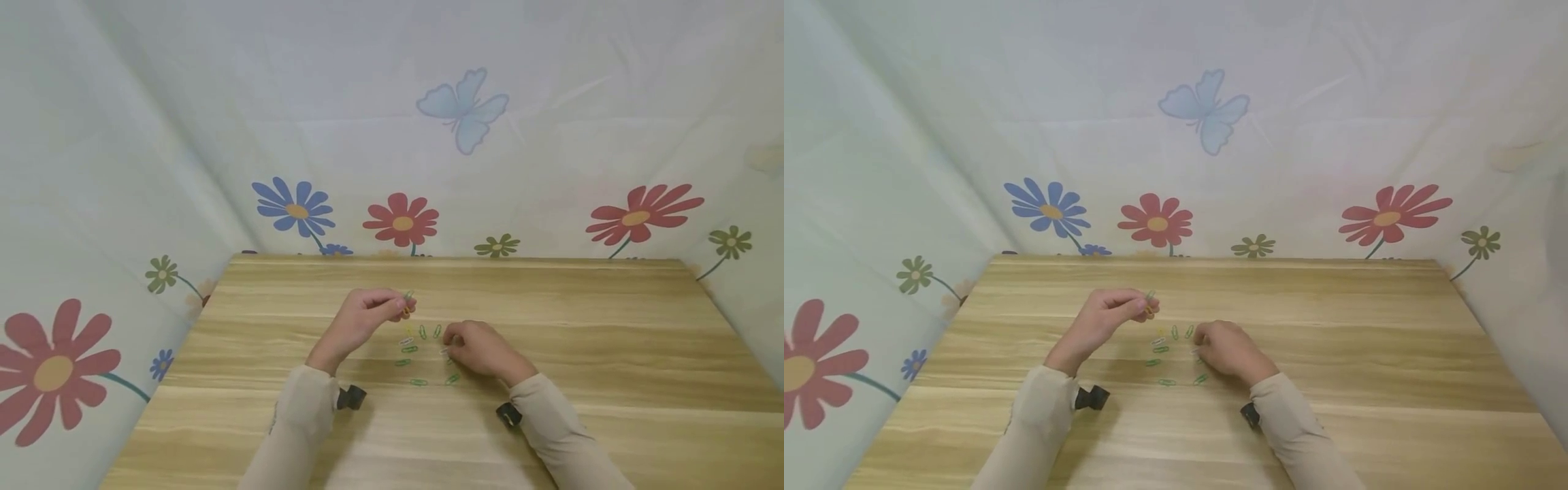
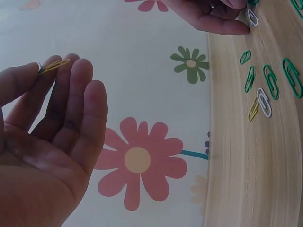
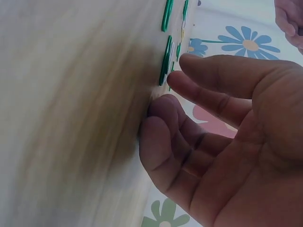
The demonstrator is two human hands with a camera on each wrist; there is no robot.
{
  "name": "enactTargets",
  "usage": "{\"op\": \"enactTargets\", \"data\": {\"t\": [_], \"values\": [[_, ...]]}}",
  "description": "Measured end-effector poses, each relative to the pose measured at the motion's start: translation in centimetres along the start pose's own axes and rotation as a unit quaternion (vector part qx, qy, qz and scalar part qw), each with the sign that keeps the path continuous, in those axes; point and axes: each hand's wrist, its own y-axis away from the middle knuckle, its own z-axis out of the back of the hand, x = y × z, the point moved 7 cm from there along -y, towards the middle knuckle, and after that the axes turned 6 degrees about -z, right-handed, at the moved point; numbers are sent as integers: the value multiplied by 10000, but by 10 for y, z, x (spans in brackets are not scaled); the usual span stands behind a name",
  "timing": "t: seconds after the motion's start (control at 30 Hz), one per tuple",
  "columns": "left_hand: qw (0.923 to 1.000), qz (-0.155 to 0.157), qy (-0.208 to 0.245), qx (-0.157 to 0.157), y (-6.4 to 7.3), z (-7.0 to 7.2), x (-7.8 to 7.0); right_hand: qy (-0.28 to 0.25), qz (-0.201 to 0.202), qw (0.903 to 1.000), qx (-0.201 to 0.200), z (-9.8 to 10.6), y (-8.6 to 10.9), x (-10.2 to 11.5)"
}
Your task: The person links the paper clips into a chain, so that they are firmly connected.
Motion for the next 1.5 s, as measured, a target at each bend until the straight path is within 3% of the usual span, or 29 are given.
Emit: {"op": "enactTargets", "data": {"t": [0.2, 0.47, 0.73, 0.97, 1.2, 1.5], "values": [[9998, 6, 92, -167, -3, 2, 1, 78, 54, 9999, 75, 3, -1, -4], [9999, -50, 79, -51, -4, -1, 4, 493, -204, 9986, -6, 9, 0, -11], [10000, -22, 11, -6, -3, -1, 7, 675, 111, 9976, 114, 6, 4, -4], [9999, -10, -67, 97, -1, -3, 9, 736, -155, 9971, 100, 8, 7, -7], [9999, -39, -87, 118, -2, -4, 7, 1274, -400, 9910, -9, 13, 5, -19], [9998, 68, -120, 168, -1, -7, 6, 765, -625, 9945, 361, 14, 4, -30]]}}
